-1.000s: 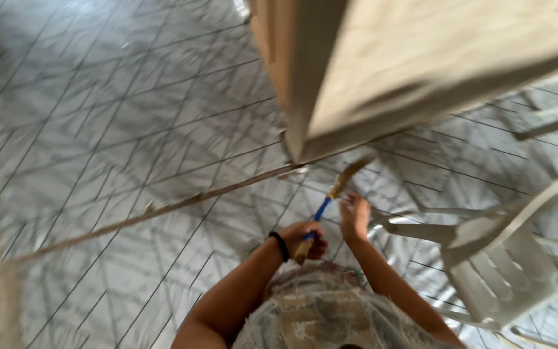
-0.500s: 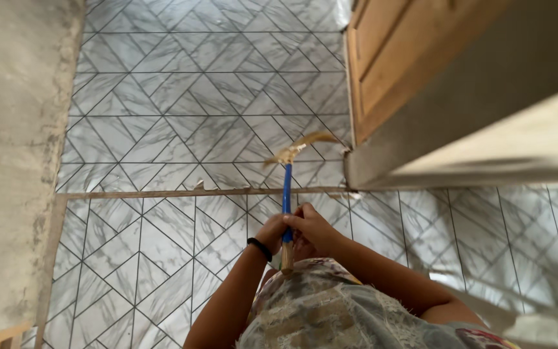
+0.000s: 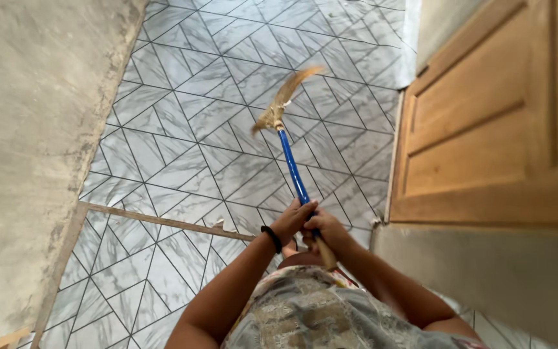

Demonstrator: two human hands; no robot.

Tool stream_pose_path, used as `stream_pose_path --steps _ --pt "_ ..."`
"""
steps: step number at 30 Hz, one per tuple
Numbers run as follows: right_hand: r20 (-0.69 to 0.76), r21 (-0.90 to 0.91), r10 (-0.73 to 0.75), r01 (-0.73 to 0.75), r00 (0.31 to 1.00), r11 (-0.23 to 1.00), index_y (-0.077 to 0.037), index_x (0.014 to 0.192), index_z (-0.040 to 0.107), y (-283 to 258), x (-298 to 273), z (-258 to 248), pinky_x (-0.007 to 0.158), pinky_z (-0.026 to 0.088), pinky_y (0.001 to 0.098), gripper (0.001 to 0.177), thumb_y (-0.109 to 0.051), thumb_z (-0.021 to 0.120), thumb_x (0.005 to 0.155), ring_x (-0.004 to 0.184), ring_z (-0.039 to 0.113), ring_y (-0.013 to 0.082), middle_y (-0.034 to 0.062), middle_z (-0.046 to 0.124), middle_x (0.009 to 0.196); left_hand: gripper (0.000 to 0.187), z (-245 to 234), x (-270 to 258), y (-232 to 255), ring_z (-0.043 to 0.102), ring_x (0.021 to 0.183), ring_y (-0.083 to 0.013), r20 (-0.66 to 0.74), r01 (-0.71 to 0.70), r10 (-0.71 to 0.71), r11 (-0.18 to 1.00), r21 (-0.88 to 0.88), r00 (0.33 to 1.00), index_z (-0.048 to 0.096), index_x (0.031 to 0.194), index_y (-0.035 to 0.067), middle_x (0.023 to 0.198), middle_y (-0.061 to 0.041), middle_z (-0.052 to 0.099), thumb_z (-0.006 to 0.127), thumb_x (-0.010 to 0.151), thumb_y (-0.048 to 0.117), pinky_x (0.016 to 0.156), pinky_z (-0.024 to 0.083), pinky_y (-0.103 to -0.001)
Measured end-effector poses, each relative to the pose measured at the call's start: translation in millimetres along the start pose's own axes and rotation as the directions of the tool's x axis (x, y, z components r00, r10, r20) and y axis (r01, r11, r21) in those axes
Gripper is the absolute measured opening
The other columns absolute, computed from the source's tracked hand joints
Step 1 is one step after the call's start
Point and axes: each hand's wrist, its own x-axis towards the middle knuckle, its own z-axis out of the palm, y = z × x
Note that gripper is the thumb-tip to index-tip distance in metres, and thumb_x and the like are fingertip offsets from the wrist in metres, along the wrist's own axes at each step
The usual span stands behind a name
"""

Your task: The person sweeps the tiled floor with a broom and moves white plastic chairs to reach different areas.

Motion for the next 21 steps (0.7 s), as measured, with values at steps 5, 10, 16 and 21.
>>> stream_pose_path --steps 5,10,16,21 --pt "0.031 -0.112 0.111 -0.107 0.993 0.988 -0.009 0.107 0.05 -113.9 81.0 30.0 0.03 0.039 0.0307 0.023 -0.005 0.051 0.084 0.037 0.049 0.0179 0.009 0.055 0.065 0.035 -48.1 60.4 89.3 0.064 0.082 -0.0106 0.021 -0.049 0.048 0.998 0.027 0.999 0.055 0.117 0.009 0.097 -0.003 0.064 0.06 0.103 0.04 0.065 0.055 -0.024" --pt "0.048 -0.216 0.096 -0.083 0.994 0.973 -0.003 0.109 0.055 -171.6 198.0 61.6 0.034 0.043 0.0295 0.019 -0.003 0.056 0.089 0.044 0.055 0.016 0.0085 0.057 0.069 0.04 -124.8 114.7 162.8 0.068 0.085 -0.0139 -0.098 0.016 -0.02 0.999 -0.039 0.995 0.057 0.121 0.009 0.099 -0.004 0.067 0.057 0.1 0.043 0.071 0.059 -0.03" --pt "0.063 -0.262 0.115 -0.095 0.991 0.96 -0.003 0.111 0.057 -251.3 351.1 133.8 0.033 0.042 0.0323 0.024 -0.004 0.057 0.087 0.04 0.053 0.0192 0.0102 0.057 0.066 0.039 -255.7 195.4 271.8 0.071 0.087 -0.0154 -0.099 -0.009 0.006 1.0 -0.028 0.995 0.058 0.12 0.012 0.1 -0.004 0.07 0.058 0.097 0.044 0.076 0.06 -0.033" --pt "0.039 -0.016 0.23 -0.23 0.972 0.973 -0.011 0.109 0.061 -337.7 450.6 220.7 0.041 0.047 0.0307 0.028 0.0 0.057 0.083 0.053 0.06 0.0161 0.0082 0.062 0.073 0.032 -373.5 267.5 371.9 0.066 0.082 -0.0158 -0.067 -0.015 0.009 0.995 -0.098 0.998 0.061 0.113 0.01 0.092 -0.003 0.065 0.06 0.099 0.039 0.072 0.06 -0.035"
